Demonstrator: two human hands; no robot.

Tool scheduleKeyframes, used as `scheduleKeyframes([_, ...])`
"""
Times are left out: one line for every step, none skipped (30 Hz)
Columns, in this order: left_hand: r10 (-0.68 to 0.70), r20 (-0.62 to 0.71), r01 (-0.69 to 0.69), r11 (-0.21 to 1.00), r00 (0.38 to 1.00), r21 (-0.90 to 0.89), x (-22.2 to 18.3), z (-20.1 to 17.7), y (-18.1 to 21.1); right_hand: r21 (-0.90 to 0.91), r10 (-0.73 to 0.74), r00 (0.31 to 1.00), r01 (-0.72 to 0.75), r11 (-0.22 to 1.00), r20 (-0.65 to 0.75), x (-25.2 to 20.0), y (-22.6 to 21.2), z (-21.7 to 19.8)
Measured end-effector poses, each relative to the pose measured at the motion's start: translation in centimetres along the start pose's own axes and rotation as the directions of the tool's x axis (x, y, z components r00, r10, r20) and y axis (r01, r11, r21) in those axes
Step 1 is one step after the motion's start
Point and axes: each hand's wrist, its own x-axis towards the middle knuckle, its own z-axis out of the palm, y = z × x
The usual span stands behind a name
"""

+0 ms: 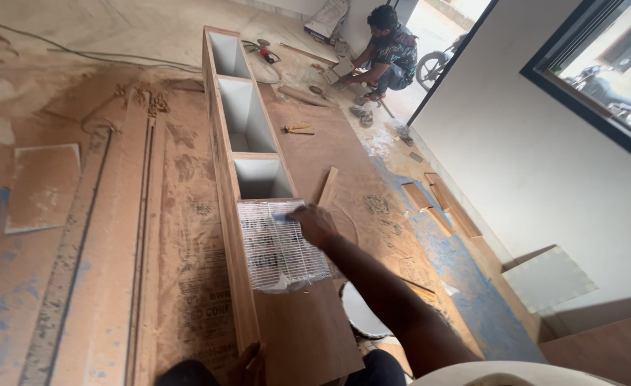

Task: Applying white adhesive and mesh tape to the side of a wooden cabinet or shelf unit.

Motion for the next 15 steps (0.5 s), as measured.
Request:
scheduleKeyframes([0.066, 0.065, -0.074, 0.988, 0.996, 0.133, 0.2, -0.9, 1.3, 0.023, -0.015, 1.000, 0.014, 1.000, 0.019, -1.1, -0.3, -0.3])
scheduleKeyframes([0.065, 0.055, -0.072, 0.990, 0.996, 0.121, 0.0, 0.0, 1.3, 0.010, -0.020, 0.999, 0.020, 1.000, 0.025, -2.7, -1.6, -1.9])
scheduleKeyframes([-0.047, -0.007, 0.046, 0.989, 0.999, -0.139, -0.1, 0.8, 1.3, 0.011, 0.029, 0.995, -0.030, 0.999, 0.098, -4.2, -2.9, -3.4])
scheduleKeyframes([-0.167, -0.038, 0.139, 0.909, 0.985, -0.392, -0.1, 1.3, 1.2, 0.012, 0.075, 0.983, -0.078, 0.997, 0.167, -5.6, -4.4, -4.8])
scheduleKeyframes([-0.167, -0.047, 0.135, 0.906, 0.985, -0.401, 0.7, 0.4, 1.7, 0.002, 0.069, 0.983, -0.070, 0.998, 0.169, -7.7, -3.9, -4.1])
scheduleKeyframes([-0.037, -0.019, 0.032, 0.971, 0.999, -0.236, 1.4, -0.5, 2.2, 0.020, 0.033, 0.993, -0.036, 0.999, 0.116, -9.8, -3.4, -3.3])
scheduleKeyframes([0.086, 0.031, -0.084, 0.994, 0.996, -0.067, 2.0, -1.4, 2.6, 0.037, -0.002, 0.998, 0.000, 0.999, 0.062, -11.9, -2.9, -2.5])
scheduleKeyframes([0.083, 0.018, -0.081, 0.994, 0.996, -0.076, 2.1, 0.3, 0.3, 0.026, -0.011, 0.998, 0.009, 1.000, 0.069, -12.8, -4.0, -4.1])
scheduleKeyframes([0.164, 0.058, -0.157, 0.982, 0.985, -0.106, 2.2, 2.0, -2.0, 0.040, 0.000, 0.993, -0.005, 0.999, 0.121, -13.7, -5.2, -5.7])
scheduleKeyframes([0.246, 0.091, -0.233, 0.963, 0.965, -0.134, 2.6, 3.7, -4.3, 0.052, 0.006, 0.985, -0.015, 0.999, 0.170, -14.2, -6.5, -7.4])
scheduleKeyframes([0.245, 0.073, -0.234, 0.962, 0.967, -0.138, 2.7, 4.3, -4.0, 0.040, -0.005, 0.985, -0.002, 0.999, 0.175, -13.7, -5.4, -7.0])
scheduleKeyframes([0.187, 0.029, -0.180, 0.971, 0.982, -0.158, 2.8, 4.8, -3.8, 0.003, -0.026, 0.981, 0.025, 1.000, 0.193, -13.1, -4.4, -6.4])
scheduleKeyframes([0.128, -0.013, -0.128, 0.975, 0.992, -0.181, 2.9, 5.3, -3.6, -0.034, -0.045, 0.976, 0.054, 0.998, 0.212, -12.5, -3.4, -5.9])
scheduleKeyframes([0.122, -0.028, -0.125, 0.975, 0.992, -0.183, 2.9, 5.2, -2.9, -0.040, -0.058, 0.974, 0.068, 0.997, 0.218, -10.1, -3.3, -5.9])
scheduleKeyframes([0.114, -0.057, -0.123, 0.973, 0.992, -0.193, 2.9, 5.2, -2.2, -0.081, -0.006, 0.977, 0.024, 0.996, 0.214, -7.6, -3.3, -6.0])
